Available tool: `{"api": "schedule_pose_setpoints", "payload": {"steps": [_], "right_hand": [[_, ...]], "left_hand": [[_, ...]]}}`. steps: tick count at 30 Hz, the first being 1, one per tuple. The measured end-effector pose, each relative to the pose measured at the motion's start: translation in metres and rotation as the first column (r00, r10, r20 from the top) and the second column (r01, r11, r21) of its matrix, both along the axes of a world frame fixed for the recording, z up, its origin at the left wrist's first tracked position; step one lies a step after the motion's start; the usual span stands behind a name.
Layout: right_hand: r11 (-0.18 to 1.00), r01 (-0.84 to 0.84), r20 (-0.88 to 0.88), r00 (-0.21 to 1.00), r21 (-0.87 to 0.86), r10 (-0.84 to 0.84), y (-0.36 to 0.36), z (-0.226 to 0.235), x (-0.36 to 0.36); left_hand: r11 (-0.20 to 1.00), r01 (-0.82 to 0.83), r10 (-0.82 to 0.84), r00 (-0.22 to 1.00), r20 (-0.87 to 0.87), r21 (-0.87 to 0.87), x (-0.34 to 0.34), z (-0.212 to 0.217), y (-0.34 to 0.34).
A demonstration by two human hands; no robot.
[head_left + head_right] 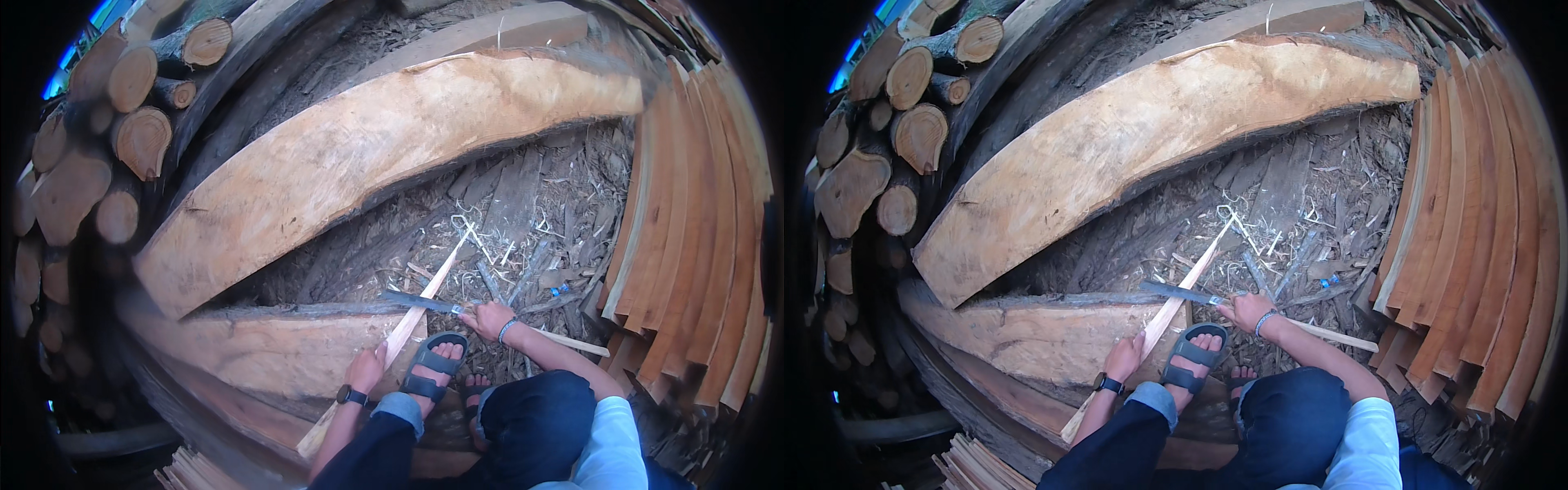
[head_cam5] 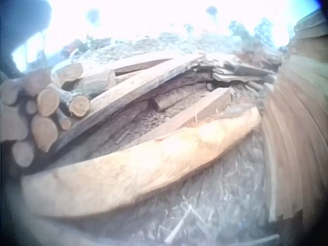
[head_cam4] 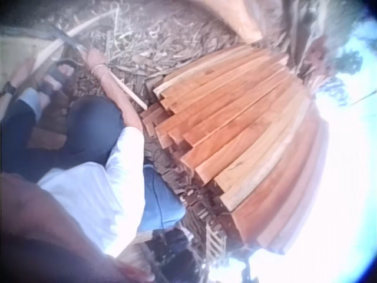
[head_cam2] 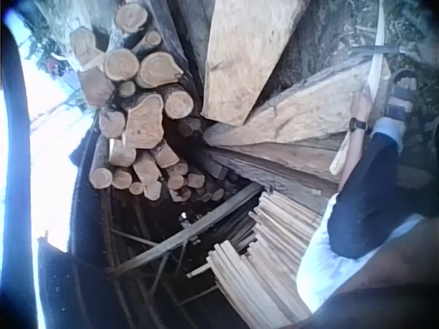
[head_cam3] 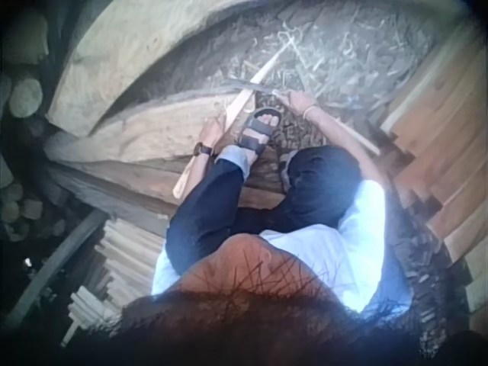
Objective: The person uses a saw-like tool to shave thin layers off a piece of wood held in their left hand, working the tool along the wood's length.
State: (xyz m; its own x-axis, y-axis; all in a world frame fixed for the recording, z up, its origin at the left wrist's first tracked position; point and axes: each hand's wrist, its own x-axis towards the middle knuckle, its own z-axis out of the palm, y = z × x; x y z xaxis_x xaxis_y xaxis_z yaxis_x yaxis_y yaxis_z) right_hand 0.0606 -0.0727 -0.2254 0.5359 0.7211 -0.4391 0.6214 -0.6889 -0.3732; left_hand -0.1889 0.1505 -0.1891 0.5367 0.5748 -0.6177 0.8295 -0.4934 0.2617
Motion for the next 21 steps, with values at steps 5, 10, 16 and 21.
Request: {"api": "schedule_pose_setpoints", "payload": {"steps": [5, 10, 16, 21], "right_hand": [[0.982, 0.187, -0.092, 0.978, -0.016, -0.188, -0.003, -0.004, 0.027], [0.999, 0.028, -0.072, 0.997, -0.031, -0.030, 0.004, 0.004, 0.017], [0.999, 0.011, -0.050, 0.999, -0.042, -0.013, -0.001, -0.001, 0.001], [0.961, 0.269, -0.074, 0.959, -0.059, -0.273, -0.011, -0.002, 0.045]], "left_hand": [[1.000, 0.005, -0.006, 1.000, 0.016, 0.011, 0.005, 0.002, -0.001], [0.997, -0.022, 0.023, 1.000, 0.010, -0.075, -0.003, -0.010, 0.009], [0.995, 0.066, -0.054, 0.987, 0.148, -0.075, -0.007, -0.041, 0.022], [0.988, 0.034, -0.024, 0.998, 0.066, -0.153, -0.004, -0.031, 0.022]]}}
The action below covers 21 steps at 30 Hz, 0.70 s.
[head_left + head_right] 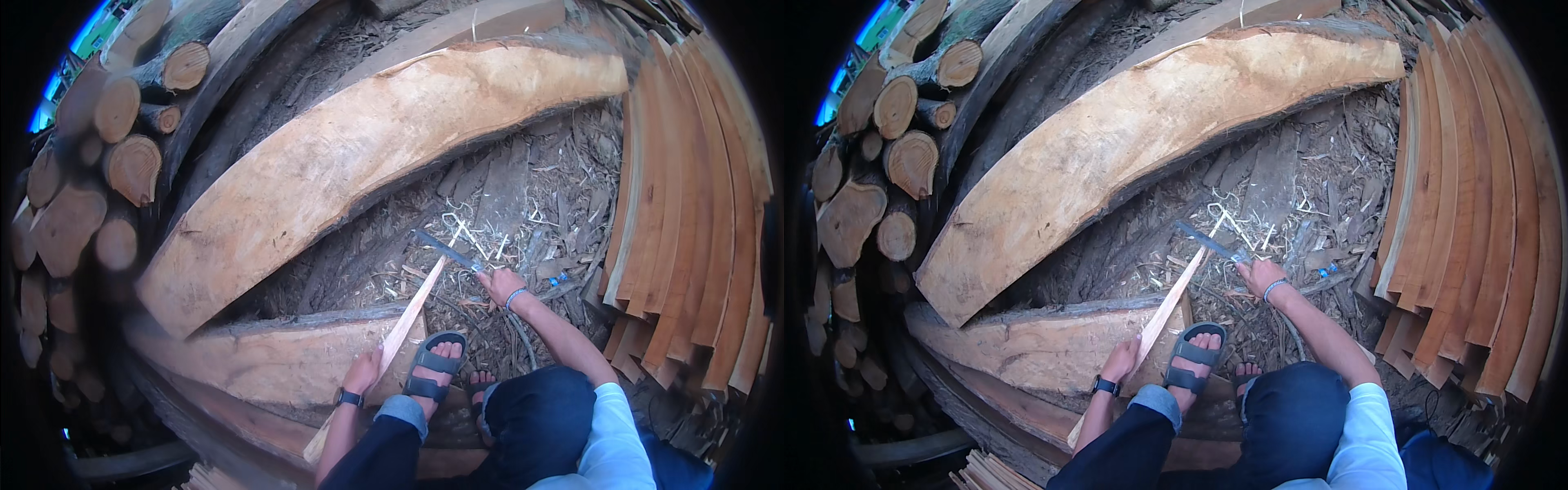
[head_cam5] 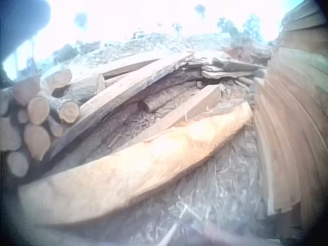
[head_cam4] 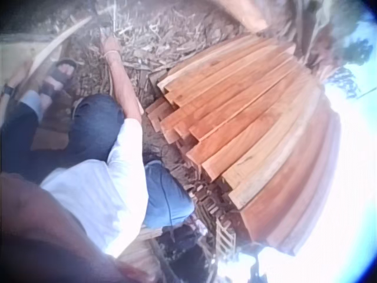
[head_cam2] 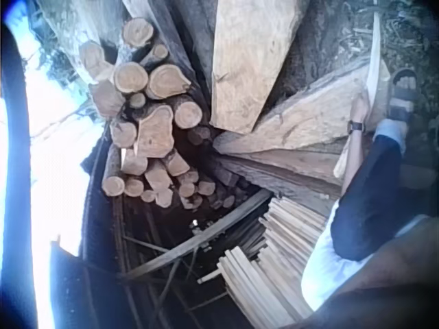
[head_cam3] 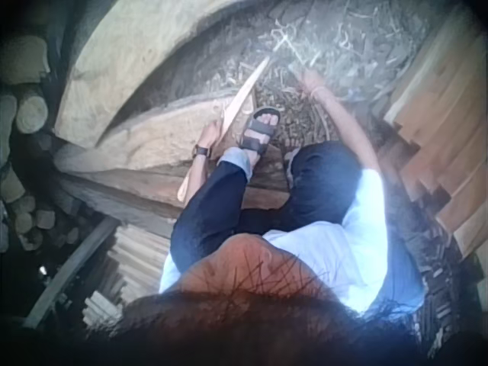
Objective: The person uses a saw-like tool to shave thin layers off a piece of wood held in their left hand, working the tool along the wood's length.
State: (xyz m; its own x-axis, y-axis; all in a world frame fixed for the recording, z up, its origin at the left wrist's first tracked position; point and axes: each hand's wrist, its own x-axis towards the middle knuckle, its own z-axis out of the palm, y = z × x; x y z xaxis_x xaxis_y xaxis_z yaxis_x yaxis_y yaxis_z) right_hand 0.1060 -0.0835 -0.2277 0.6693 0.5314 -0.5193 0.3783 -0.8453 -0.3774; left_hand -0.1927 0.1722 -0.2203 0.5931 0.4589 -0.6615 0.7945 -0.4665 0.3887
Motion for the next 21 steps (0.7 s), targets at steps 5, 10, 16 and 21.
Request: {"api": "schedule_pose_setpoints", "payload": {"steps": [5, 10, 16, 21], "right_hand": [[0.964, -0.267, 0.040, 0.963, 0.007, 0.266, 0.001, 0.004, -0.030], [0.995, -0.081, -0.011, 0.997, 0.063, 0.082, 0.007, 0.000, -0.010], [0.996, -0.075, 0.005, 0.997, 0.041, 0.075, 0.003, -0.011, 0.003], [0.979, -0.192, 0.058, 0.980, 0.074, 0.188, -0.006, -0.008, -0.023]], "left_hand": [[1.000, -0.017, 0.017, 0.999, 0.039, 0.003, -0.006, -0.002, 0.000], [0.999, -0.033, 0.033, 0.999, 0.038, 0.000, -0.010, 0.004, -0.001], [0.998, -0.022, 0.026, 0.996, 0.083, -0.053, -0.013, -0.019, 0.008], [0.971, -0.128, 0.116, 0.991, -0.067, -0.200, 0.003, 0.001, 0.004]]}}
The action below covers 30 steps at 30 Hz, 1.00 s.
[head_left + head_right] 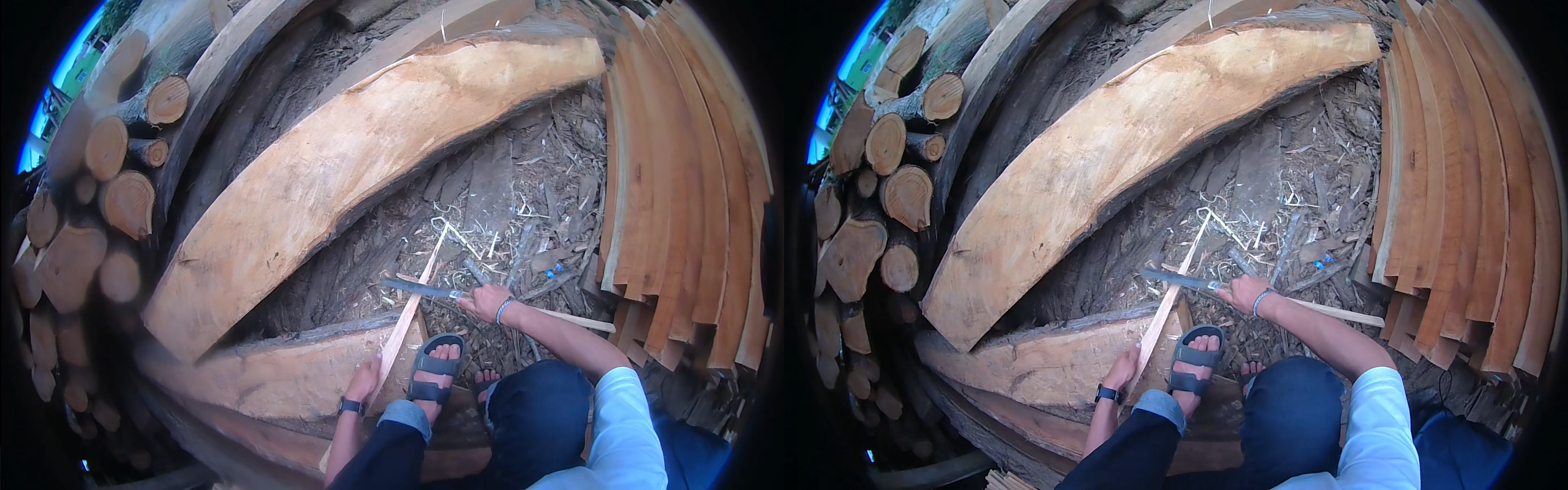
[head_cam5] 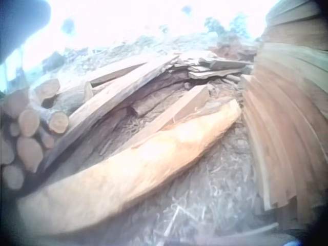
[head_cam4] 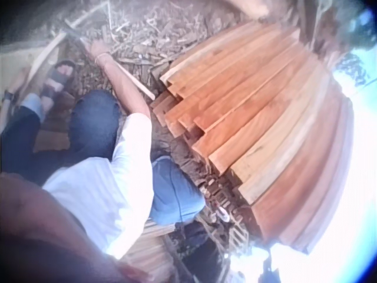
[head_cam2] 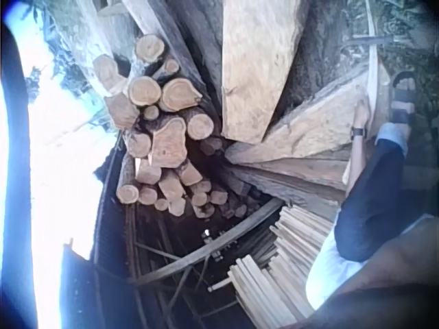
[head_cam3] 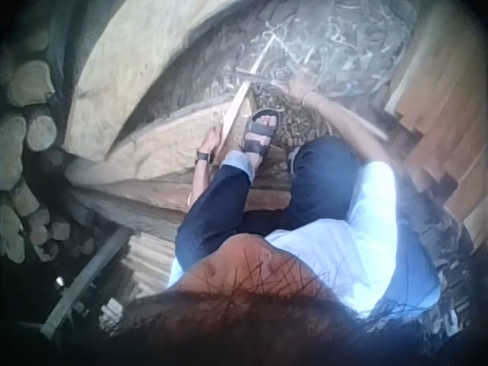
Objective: The person uses a saw-like tool to shave thin layers off a piece of wood held in their left hand, working the tool along the wood's length.
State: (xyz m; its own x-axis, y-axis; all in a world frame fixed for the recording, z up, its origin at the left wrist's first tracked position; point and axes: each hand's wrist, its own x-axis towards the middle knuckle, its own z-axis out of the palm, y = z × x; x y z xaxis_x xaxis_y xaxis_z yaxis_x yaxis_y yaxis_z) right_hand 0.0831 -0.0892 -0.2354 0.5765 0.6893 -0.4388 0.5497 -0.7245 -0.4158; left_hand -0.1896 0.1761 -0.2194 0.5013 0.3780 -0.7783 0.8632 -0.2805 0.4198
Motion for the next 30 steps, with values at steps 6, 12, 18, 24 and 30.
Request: {"api": "schedule_pose_setpoints", "payload": {"steps": [6, 12, 18, 24, 30], "right_hand": [[0.977, 0.215, -0.031, 0.976, 0.000, -0.215, 0.005, -0.003, 0.041], [1.000, 0.009, -0.021, 1.000, 0.002, -0.009, 0.002, 0.006, 0.010], [0.993, 0.114, -0.043, 0.992, -0.011, -0.115, 0.007, 0.007, 0.019], [0.982, 0.184, -0.052, 0.981, -0.042, -0.186, 0.015, 0.021, 0.035], [0.996, -0.091, -0.015, 0.996, -0.001, 0.091, 0.005, 0.015, -0.030]], "left_hand": [[0.978, 0.097, -0.122, 0.984, 0.126, 0.187, -0.019, -0.018, 0.009], [0.980, 0.091, -0.112, 0.987, 0.114, 0.176, -0.010, 0.014, -0.001], [0.980, 0.058, -0.082, 0.989, 0.120, 0.190, -0.006, 0.008, -0.005], [0.964, 0.102, -0.133, 0.985, 0.112, 0.245, -0.024, -0.012, 0.005], [0.930, 0.194, -0.219, 0.974, 0.048, 0.311, 0.001, 0.004, -0.006]]}}
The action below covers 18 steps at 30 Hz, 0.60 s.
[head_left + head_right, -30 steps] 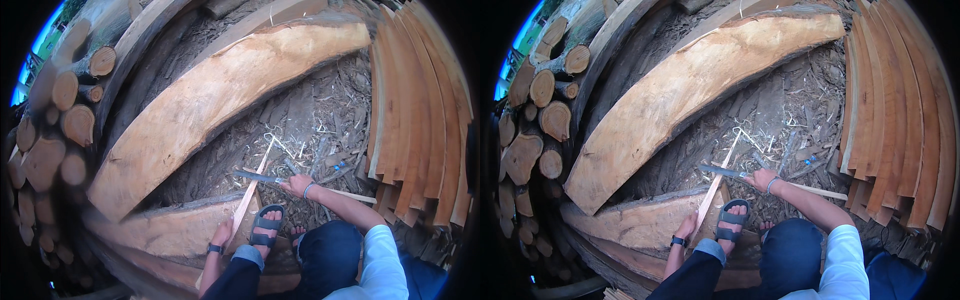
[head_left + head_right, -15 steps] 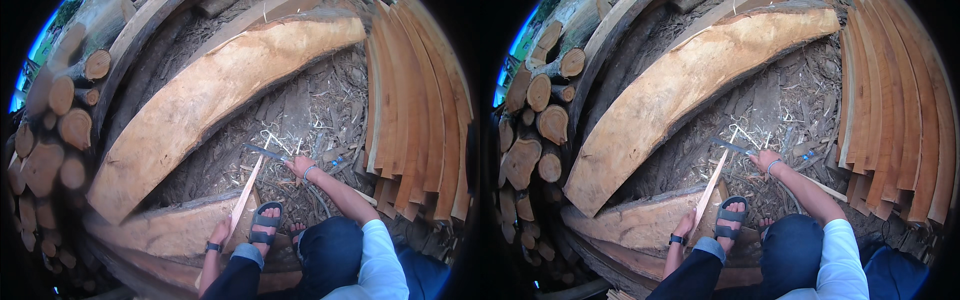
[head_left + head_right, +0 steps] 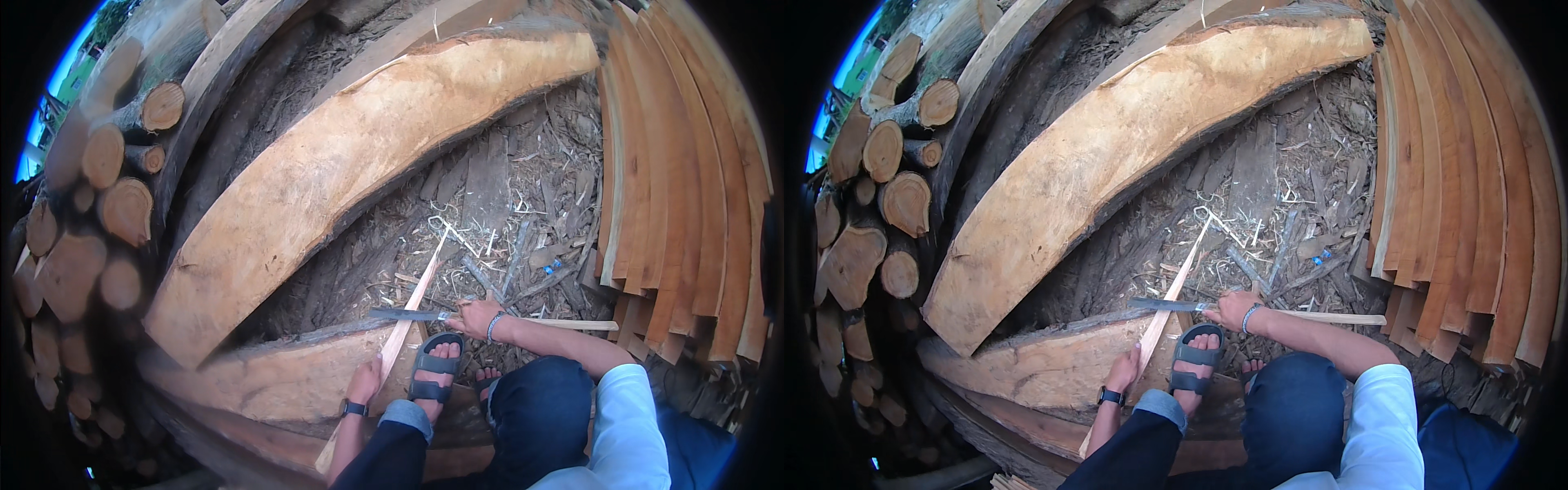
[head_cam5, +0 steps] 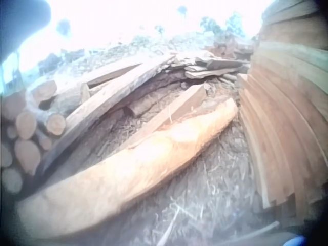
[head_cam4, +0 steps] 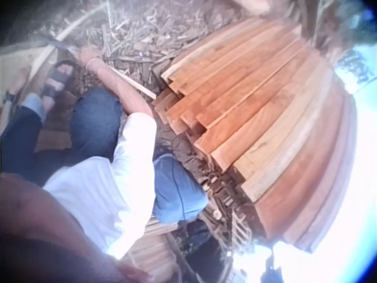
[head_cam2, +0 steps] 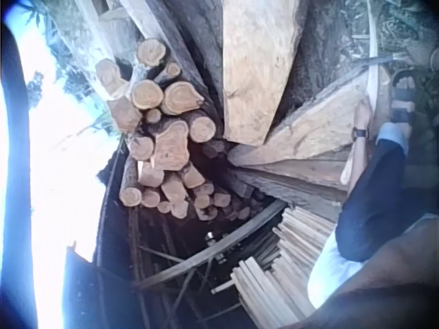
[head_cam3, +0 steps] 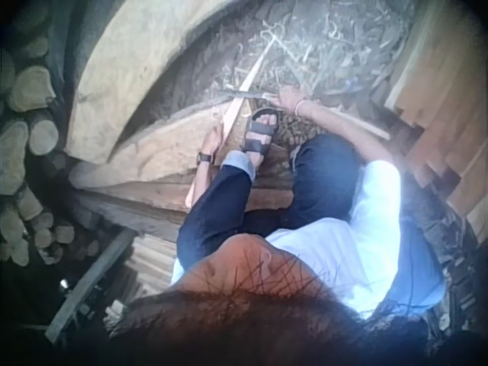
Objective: The person uses a saw-like tool to shave thin layers off a piece of wood held in their left hand, working the tool along the wood's length.
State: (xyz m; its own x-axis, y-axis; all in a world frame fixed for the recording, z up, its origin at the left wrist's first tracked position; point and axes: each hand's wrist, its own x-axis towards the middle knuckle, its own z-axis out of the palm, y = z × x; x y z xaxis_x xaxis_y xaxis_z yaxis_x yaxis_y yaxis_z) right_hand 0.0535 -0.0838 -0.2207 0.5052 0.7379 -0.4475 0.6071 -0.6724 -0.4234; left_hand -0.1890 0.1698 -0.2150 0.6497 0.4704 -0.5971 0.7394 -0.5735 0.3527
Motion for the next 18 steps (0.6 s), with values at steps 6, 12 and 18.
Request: {"api": "schedule_pose_setpoints", "payload": {"steps": [6, 12, 18], "right_hand": [[0.993, 0.105, -0.117, 0.987, -0.054, -0.111, 0.007, -0.004, 0.000], [0.996, 0.064, -0.026, 0.998, -0.059, -0.065, 0.013, 0.008, 0.014], [0.997, 0.057, 0.043, 0.997, 0.047, -0.059, 0.000, -0.023, -0.013]], "left_hand": [[0.983, -0.080, 0.090, 0.994, -0.057, 0.164, 0.004, 0.029, -0.030], [0.980, -0.118, 0.128, 0.990, -0.053, 0.161, 0.002, 0.044, -0.032], [0.980, -0.063, 0.077, 0.995, -0.067, 0.190, 0.012, 0.040, -0.032]]}}
